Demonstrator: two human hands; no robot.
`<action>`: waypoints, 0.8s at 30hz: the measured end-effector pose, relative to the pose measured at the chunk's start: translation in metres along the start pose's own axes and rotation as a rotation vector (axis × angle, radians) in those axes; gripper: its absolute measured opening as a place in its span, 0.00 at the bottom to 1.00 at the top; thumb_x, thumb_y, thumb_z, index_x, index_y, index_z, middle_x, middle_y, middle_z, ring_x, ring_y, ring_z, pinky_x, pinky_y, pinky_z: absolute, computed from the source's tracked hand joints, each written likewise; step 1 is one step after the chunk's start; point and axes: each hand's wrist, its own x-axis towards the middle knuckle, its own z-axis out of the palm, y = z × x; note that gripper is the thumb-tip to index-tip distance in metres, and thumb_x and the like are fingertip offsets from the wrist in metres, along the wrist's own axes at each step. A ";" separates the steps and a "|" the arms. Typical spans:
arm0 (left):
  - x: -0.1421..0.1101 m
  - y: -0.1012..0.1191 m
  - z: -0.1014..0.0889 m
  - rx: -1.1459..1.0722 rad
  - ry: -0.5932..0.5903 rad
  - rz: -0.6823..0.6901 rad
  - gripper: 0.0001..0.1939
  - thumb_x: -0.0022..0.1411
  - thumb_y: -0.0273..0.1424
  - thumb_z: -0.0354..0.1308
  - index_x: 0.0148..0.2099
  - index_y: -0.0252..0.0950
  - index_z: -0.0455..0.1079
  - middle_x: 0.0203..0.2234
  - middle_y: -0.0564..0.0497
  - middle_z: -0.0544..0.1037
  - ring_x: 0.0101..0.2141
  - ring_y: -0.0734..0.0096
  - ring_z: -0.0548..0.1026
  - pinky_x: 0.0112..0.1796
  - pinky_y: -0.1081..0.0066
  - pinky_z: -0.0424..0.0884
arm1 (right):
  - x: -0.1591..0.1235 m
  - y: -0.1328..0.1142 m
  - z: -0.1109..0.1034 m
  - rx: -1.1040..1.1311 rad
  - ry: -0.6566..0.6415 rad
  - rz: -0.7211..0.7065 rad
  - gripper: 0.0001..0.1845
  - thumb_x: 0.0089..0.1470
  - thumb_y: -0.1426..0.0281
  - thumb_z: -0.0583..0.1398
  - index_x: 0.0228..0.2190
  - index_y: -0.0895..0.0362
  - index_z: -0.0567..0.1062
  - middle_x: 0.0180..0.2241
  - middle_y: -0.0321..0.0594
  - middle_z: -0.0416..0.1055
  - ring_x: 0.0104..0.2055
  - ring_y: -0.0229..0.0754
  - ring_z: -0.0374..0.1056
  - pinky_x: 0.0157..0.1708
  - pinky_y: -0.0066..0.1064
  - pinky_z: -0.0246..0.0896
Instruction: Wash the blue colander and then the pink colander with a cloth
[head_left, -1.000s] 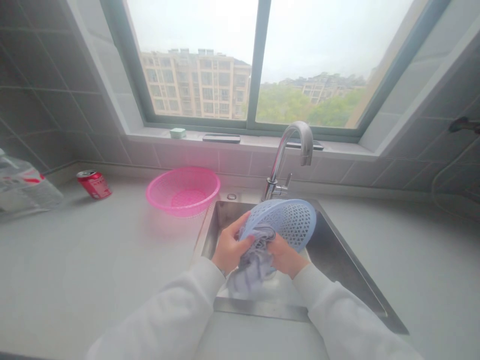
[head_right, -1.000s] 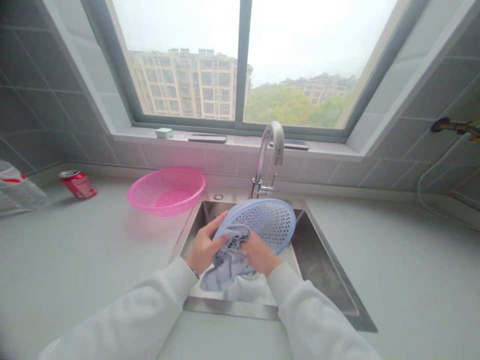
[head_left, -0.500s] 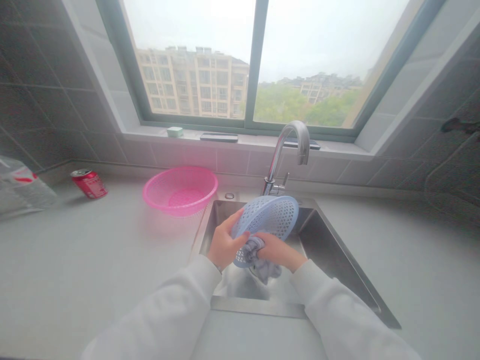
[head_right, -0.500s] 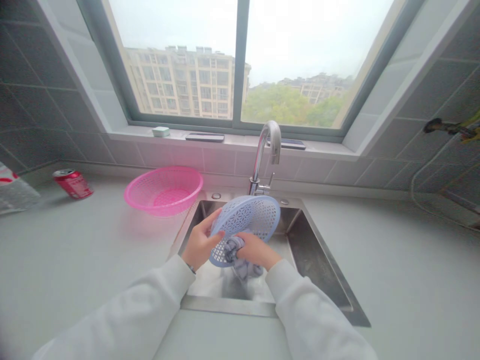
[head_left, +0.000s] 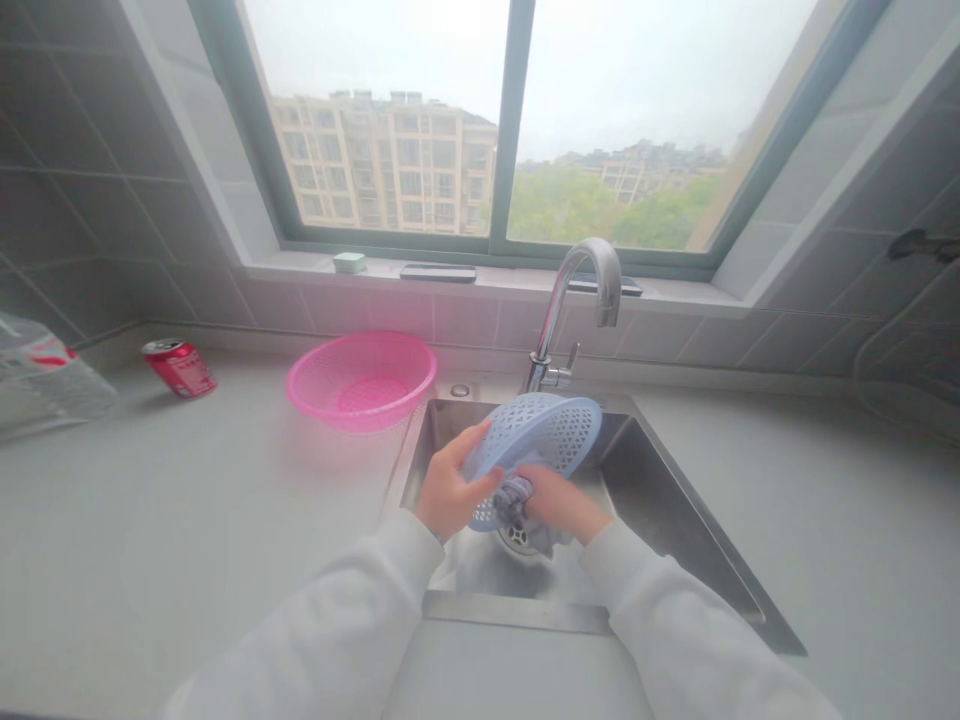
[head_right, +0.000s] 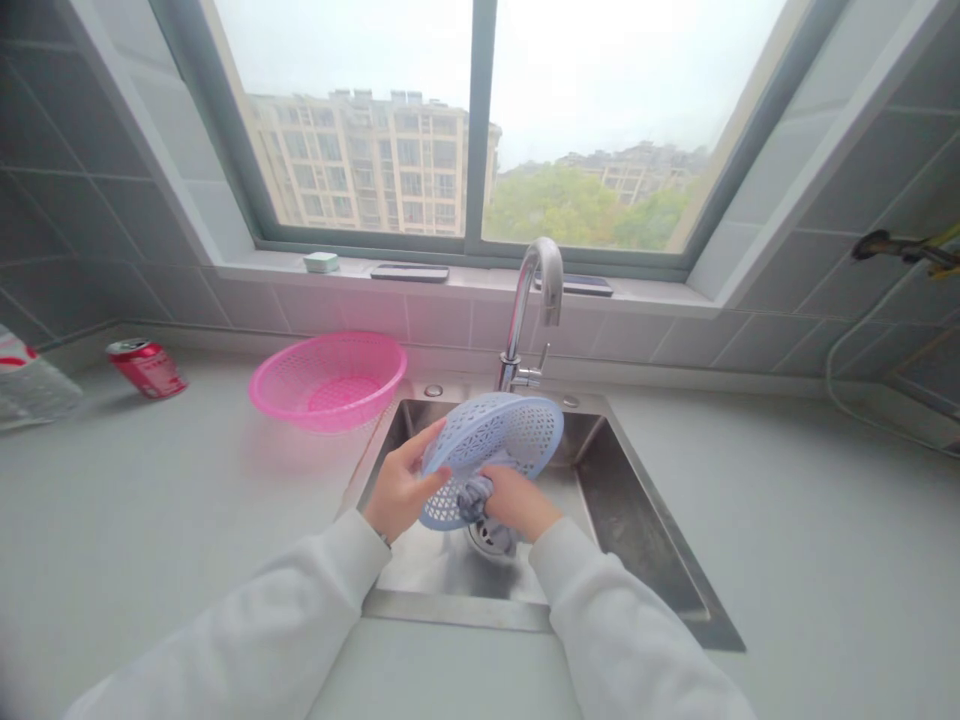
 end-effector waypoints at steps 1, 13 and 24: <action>0.000 0.000 0.000 0.001 0.010 0.008 0.35 0.56 0.38 0.68 0.65 0.37 0.68 0.61 0.42 0.73 0.61 0.49 0.70 0.63 0.54 0.62 | 0.001 0.002 0.000 -0.033 0.037 0.024 0.18 0.38 0.82 0.57 0.34 0.58 0.76 0.38 0.45 0.77 0.43 0.51 0.71 0.48 0.42 0.61; -0.003 0.008 0.002 -0.018 -0.021 0.008 0.35 0.58 0.39 0.66 0.65 0.36 0.67 0.60 0.42 0.74 0.60 0.47 0.72 0.62 0.54 0.65 | -0.015 -0.044 0.002 0.746 -0.172 -0.203 0.26 0.37 0.74 0.58 0.43 0.55 0.74 0.40 0.39 0.76 0.40 0.44 0.70 0.44 0.36 0.65; -0.002 0.008 0.003 -0.017 -0.001 -0.013 0.34 0.56 0.36 0.68 0.64 0.36 0.69 0.59 0.42 0.75 0.59 0.49 0.72 0.62 0.56 0.66 | -0.007 -0.016 -0.001 0.169 -0.085 -0.077 0.25 0.35 0.81 0.58 0.39 0.56 0.76 0.39 0.40 0.77 0.44 0.47 0.71 0.46 0.35 0.62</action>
